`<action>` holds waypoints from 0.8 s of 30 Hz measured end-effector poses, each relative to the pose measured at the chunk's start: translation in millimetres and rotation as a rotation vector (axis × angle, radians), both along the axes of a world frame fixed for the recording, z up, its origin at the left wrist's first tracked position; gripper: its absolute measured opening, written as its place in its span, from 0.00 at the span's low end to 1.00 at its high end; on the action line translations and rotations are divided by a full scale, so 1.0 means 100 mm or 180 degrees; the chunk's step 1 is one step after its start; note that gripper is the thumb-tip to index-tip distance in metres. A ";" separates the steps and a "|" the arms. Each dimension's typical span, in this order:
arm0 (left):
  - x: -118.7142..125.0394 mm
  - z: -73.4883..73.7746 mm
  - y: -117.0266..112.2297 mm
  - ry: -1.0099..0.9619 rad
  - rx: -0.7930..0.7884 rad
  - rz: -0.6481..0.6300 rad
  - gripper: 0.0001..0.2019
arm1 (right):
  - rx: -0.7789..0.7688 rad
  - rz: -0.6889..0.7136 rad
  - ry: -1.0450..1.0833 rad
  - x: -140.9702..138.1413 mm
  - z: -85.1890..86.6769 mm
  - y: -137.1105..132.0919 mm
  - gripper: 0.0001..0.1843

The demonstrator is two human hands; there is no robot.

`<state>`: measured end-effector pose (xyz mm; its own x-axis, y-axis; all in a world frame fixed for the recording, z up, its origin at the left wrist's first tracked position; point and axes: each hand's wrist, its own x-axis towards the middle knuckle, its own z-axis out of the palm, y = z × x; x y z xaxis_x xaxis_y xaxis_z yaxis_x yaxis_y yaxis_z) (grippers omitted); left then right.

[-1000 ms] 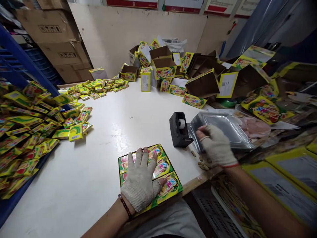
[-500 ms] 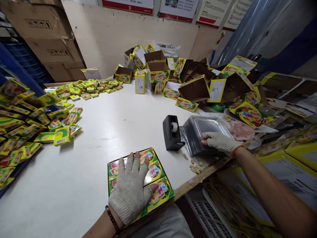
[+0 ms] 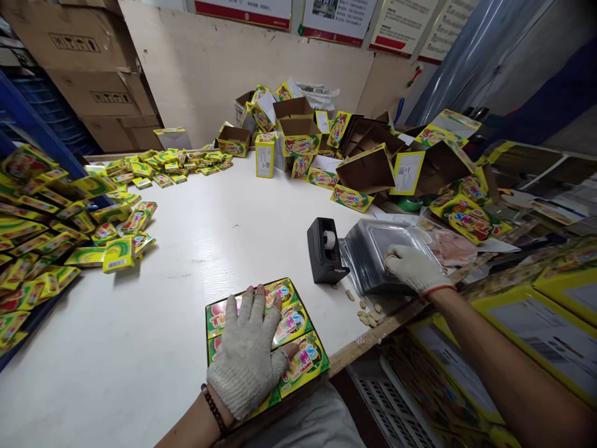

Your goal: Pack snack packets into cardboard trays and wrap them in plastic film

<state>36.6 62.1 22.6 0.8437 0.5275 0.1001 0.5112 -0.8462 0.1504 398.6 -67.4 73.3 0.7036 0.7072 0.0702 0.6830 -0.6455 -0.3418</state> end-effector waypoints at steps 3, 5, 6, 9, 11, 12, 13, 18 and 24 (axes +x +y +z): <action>-0.03 -0.02 0.04 -0.0182 0.0059 -0.0013 0.31 | 0.0147 -0.0265 -0.0497 -0.12 0.21 0.00 0.04; -0.05 -0.04 0.06 -0.0268 0.0096 -0.0027 0.28 | 0.0093 -0.0325 -0.0523 -0.15 0.29 0.00 0.06; -0.05 -0.05 0.06 -0.0299 0.0117 -0.0033 0.28 | 0.0003 -0.0316 -0.0414 -0.14 0.30 0.00 0.08; -0.07 -0.08 0.06 -0.0394 0.0175 -0.0030 0.27 | -0.0323 -0.0183 0.0092 -0.09 0.17 0.01 0.15; -0.07 -0.10 0.05 -0.0467 0.0181 -0.0030 0.27 | -0.0441 -0.0067 0.0332 -0.04 0.04 0.01 0.15; -0.07 -0.11 0.05 -0.0502 0.0170 -0.0026 0.26 | -0.0461 -0.0029 0.0393 -0.02 -0.02 0.00 0.14; -0.07 -0.11 0.04 -0.0530 0.0156 -0.0021 0.26 | -0.0468 -0.0002 0.0427 0.01 -0.06 -0.01 0.13; -0.07 -0.10 0.04 -0.0519 0.0154 0.0014 0.26 | -0.0497 0.0166 0.0525 0.13 -0.11 -0.05 0.10; -0.07 -0.09 0.04 -0.0493 0.0216 -0.0005 0.26 | -0.0518 0.0222 0.0520 0.22 -0.14 -0.07 0.09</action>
